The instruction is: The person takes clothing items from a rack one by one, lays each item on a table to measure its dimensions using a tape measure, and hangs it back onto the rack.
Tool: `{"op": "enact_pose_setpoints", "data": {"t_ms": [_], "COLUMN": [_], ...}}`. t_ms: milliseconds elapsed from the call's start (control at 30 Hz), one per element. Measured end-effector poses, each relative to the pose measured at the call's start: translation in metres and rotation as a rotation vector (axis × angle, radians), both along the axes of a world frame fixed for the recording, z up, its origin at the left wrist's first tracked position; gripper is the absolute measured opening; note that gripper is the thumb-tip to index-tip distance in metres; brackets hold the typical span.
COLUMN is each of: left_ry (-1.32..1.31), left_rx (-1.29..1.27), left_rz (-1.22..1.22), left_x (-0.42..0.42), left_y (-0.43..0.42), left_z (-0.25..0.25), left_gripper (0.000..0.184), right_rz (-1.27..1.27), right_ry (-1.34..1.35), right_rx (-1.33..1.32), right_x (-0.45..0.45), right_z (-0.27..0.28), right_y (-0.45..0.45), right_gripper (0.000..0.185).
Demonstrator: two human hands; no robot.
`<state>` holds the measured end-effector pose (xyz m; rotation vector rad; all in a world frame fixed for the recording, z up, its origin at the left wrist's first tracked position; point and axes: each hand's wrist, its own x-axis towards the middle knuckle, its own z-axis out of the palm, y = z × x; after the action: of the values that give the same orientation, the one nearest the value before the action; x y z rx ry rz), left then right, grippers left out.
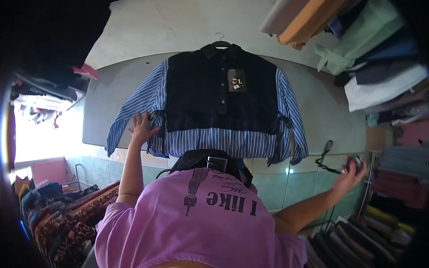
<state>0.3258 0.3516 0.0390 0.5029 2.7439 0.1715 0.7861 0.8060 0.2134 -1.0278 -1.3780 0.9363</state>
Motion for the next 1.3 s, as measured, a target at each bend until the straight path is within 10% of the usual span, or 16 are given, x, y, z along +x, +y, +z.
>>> {"op": "enact_pose_setpoints", "data": {"t_ms": [100,167,300,467,633,833,1300], "left_ry": [-0.018,0.117,-0.932,-1.287,-1.128,-0.028,0.3], "left_rx": [-0.167,0.496,1.16,1.112,1.108,0.588,0.379], "left_rz": [0.009,-0.265,-0.271,0.107,0.358,0.243,0.232], "left_x": [-0.001,-0.006,0.023,0.03,0.007,-0.052,-0.059], "left_y": [0.039,0.062,0.135,0.179,0.175,0.135,0.123], "left_z": [0.034,0.034,0.061,0.057,0.022,0.005,-0.012], "left_gripper": [0.076,0.049,0.033,0.031,0.018,0.018,0.012], "right_rz": [0.383,0.606,0.99,1.121,1.165,1.007,0.992], "right_ry": [-0.148,-0.203,-0.205,-0.45,-0.629,-0.873,-1.03], "right_rx": [-0.215,-0.365,-0.461,0.069,0.237,0.266,0.239], "right_x": [-0.073,-0.133,-0.228,-0.31,-0.348,-0.369,-0.375], "right_z": [0.002,-0.01,-0.048,-0.085,-0.11,-0.14,-0.157], "right_y": [-0.047,-0.075,-0.101,-0.121,-0.129,-0.103,-0.07], "right_gripper": [0.035,0.036,0.03,0.03,0.03,0.025,0.024]}}
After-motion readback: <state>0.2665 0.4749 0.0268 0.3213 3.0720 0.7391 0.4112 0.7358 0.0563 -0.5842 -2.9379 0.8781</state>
